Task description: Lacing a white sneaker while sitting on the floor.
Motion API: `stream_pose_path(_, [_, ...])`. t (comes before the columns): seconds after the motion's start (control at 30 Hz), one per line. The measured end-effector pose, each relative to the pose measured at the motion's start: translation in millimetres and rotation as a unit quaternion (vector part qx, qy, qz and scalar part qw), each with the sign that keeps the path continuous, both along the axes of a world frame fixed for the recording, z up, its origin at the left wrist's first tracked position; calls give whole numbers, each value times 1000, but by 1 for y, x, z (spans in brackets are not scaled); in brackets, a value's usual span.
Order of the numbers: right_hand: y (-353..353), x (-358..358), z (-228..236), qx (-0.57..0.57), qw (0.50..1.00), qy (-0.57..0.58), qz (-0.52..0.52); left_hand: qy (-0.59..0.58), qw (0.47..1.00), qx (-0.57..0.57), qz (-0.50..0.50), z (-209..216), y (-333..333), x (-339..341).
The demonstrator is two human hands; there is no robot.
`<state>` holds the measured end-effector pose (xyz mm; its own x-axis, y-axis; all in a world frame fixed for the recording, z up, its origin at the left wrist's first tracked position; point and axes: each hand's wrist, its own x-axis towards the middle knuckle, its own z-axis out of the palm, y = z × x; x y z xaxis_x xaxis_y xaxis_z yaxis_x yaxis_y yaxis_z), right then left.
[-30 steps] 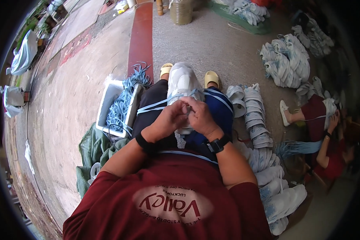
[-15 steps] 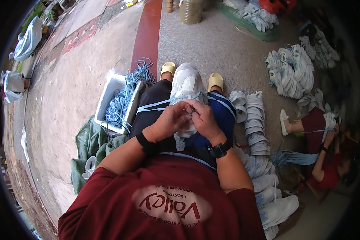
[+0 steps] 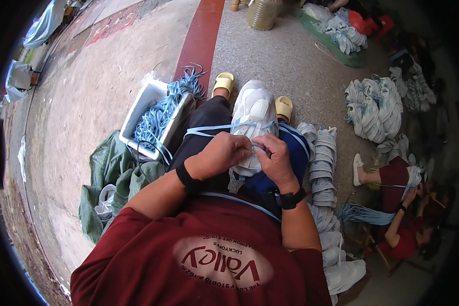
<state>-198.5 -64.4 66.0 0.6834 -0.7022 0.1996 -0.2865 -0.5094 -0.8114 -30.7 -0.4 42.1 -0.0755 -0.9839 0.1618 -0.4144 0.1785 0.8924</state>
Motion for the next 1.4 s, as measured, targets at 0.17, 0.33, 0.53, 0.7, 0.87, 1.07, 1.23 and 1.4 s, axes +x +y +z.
stream_pose_path(0.17, [3, -2, 1, 9, 1000, -6, 1, -34, 999, -14, -12, 1, 2, 0])
stream_pose_path(0.33, [-4, -8, -2, -30, 997, 35, 65, -95, 993, -62, -21, 1, 0, 2])
stream_pose_path(0.53, [-23, 2, 30, -141, 974, -99, -144, 466, 838, -34, 282, 17, -12, 58])
stream_pose_path(0.7, [-16, 0, 5, -174, 978, -79, -82, 633, 728, 13, 262, 2, -9, 63])
stream_pose_path(0.87, [-4, 13, -20, -185, 978, 62, -69, 549, 802, 194, 133, -17, -8, 13])
stream_pose_path(1.07, [-4, 21, -28, -215, 964, 128, -93, 352, 908, 168, 153, -30, -35, 6])
stream_pose_path(1.23, [-8, 22, -35, -169, 971, 95, -137, 287, 930, 119, 198, -42, -54, 2])
stream_pose_path(1.4, [-10, 22, -39, -183, 968, 108, -132, 236, 941, 90, 225, -45, -63, 2])
